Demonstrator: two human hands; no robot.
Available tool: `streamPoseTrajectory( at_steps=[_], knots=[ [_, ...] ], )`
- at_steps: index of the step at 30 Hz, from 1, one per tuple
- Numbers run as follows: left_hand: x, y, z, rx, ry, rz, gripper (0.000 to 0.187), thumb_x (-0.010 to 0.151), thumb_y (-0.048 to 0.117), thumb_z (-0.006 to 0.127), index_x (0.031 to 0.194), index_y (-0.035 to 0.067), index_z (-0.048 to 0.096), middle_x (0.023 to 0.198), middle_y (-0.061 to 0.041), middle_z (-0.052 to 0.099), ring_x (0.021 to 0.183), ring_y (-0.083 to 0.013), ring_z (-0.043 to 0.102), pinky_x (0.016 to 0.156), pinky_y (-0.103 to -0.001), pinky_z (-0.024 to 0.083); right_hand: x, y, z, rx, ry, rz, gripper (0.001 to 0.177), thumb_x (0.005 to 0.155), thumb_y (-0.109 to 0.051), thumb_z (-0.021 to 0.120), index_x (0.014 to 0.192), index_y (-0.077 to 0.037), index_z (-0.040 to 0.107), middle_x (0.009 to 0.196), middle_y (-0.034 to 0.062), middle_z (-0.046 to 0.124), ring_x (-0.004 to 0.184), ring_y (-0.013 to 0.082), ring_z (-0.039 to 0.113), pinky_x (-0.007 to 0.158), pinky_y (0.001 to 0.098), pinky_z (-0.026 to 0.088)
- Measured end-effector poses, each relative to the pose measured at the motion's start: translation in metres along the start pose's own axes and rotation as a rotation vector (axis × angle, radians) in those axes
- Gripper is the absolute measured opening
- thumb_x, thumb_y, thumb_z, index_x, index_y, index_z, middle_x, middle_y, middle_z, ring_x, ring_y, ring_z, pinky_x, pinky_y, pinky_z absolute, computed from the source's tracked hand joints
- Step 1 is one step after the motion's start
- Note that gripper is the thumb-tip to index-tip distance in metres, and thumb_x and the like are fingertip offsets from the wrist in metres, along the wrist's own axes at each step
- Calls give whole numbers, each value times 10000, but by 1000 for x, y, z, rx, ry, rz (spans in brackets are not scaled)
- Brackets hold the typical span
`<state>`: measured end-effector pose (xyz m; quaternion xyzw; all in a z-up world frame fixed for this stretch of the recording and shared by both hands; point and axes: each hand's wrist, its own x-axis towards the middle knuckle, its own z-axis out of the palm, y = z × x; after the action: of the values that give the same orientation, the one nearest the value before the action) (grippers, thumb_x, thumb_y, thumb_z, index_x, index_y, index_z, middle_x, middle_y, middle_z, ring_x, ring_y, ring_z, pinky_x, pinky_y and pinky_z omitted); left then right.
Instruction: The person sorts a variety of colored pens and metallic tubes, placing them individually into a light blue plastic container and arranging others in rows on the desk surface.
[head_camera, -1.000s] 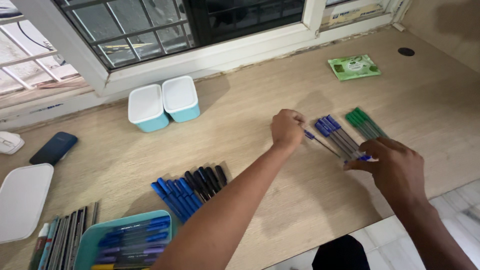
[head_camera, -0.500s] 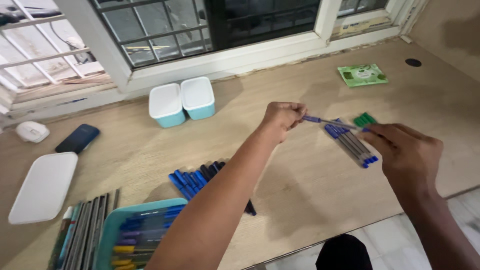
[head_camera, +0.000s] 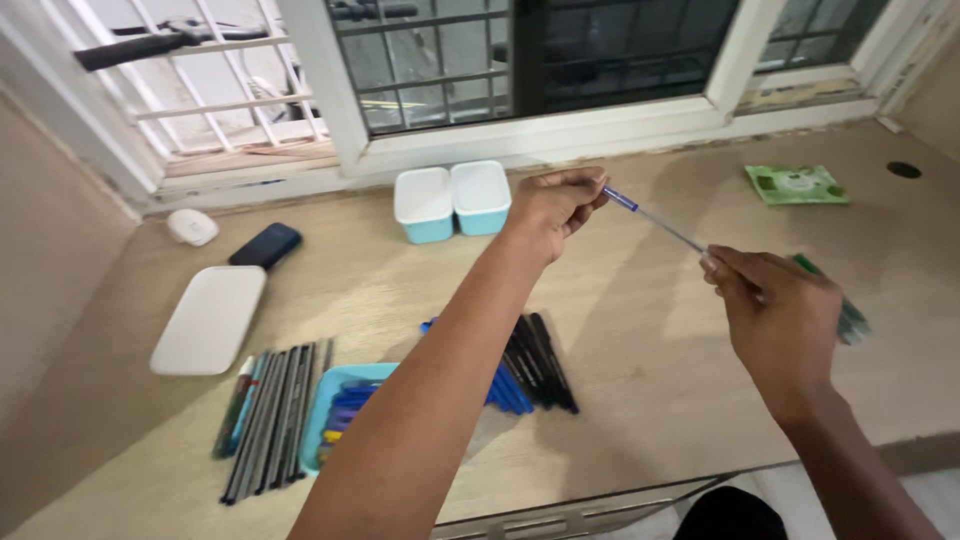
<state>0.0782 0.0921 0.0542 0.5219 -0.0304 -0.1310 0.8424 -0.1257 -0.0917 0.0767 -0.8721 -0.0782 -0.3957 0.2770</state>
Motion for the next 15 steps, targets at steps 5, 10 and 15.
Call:
streamPoseTrajectory(
  at_steps=[5, 10, 15],
  knots=[
    [-40, 19, -41, 154, 72, 130, 103, 890, 11, 752, 989, 9, 778, 934, -86, 764, 827, -165, 732, 671, -240, 545, 1, -24, 21, 83, -27, -20, 152, 997, -55, 712, 1123, 12, 761, 967, 143, 766, 831, 196, 763, 721, 285, 593],
    [-75, 33, -106, 145, -13, 187, 272, 809, -117, 684, 1046, -8, 758, 991, -104, 768, 869, -185, 747, 765, -271, 601, -1, -49, 51, 207, -152, 29, 227, 954, -36, 684, 1171, 11, 732, 962, 146, 782, 850, 183, 777, 750, 285, 613],
    [-113, 54, -159, 144, 16, 135, 305, 830, -100, 717, 1127, -29, 715, 1041, -115, 775, 935, -161, 739, 820, -258, 589, -7, -86, 77, 259, -312, 150, 258, 926, -90, 713, 1171, -8, 730, 948, 162, 785, 819, 201, 789, 715, 305, 612]
  ],
)
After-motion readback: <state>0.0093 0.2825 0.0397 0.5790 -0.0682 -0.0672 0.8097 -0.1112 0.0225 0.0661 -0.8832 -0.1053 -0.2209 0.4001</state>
